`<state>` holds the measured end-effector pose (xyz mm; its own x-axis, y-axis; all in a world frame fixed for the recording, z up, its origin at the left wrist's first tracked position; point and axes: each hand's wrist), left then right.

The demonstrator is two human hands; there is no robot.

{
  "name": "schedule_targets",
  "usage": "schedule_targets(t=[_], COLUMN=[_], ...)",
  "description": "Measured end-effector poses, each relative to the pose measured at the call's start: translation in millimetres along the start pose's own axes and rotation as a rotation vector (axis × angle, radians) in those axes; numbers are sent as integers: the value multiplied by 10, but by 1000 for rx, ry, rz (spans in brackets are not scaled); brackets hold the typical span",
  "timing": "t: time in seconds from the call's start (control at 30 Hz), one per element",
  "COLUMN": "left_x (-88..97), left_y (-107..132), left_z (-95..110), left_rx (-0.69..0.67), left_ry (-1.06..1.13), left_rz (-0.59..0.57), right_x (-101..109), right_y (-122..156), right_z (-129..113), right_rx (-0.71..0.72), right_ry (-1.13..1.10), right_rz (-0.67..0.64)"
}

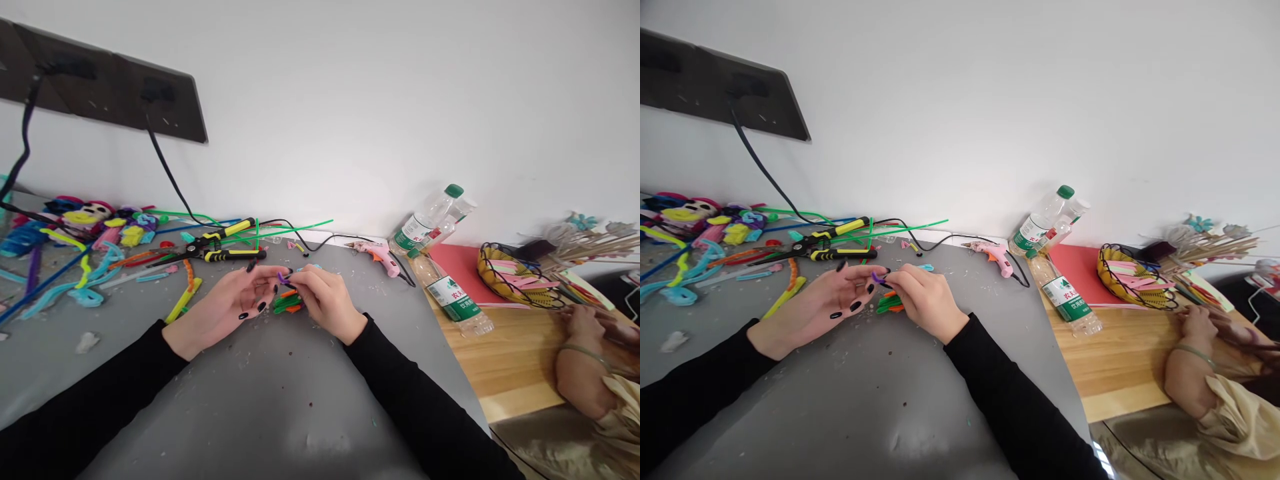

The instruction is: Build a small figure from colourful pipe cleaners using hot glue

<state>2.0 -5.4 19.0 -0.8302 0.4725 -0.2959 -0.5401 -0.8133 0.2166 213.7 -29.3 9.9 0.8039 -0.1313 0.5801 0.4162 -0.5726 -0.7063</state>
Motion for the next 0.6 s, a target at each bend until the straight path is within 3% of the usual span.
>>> schedule_targets(t=[0.13, 0.33, 0.6], left_x=[23, 100, 103], left_y=[-6, -25, -19], left_z=[40, 34, 15], left_rx=[56, 83, 44], left_ry=[143, 215, 178], left_rz=[0, 38, 6], right_x=[14, -8, -6], right_y=[17, 38, 16], right_z=[10, 24, 29], right_rx=[-82, -169, -137], right_ry=[-6, -86, -88], right_rz=[16, 185, 154])
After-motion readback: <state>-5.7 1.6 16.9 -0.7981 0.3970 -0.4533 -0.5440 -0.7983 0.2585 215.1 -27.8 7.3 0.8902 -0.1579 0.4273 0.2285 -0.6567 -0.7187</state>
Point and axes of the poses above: each hand's wrist, its own y-axis away from the middle knuckle, its own x-axis out of the back of the hand, z = x × y, and after that the axes turned 15 degrees about -y, right-handed
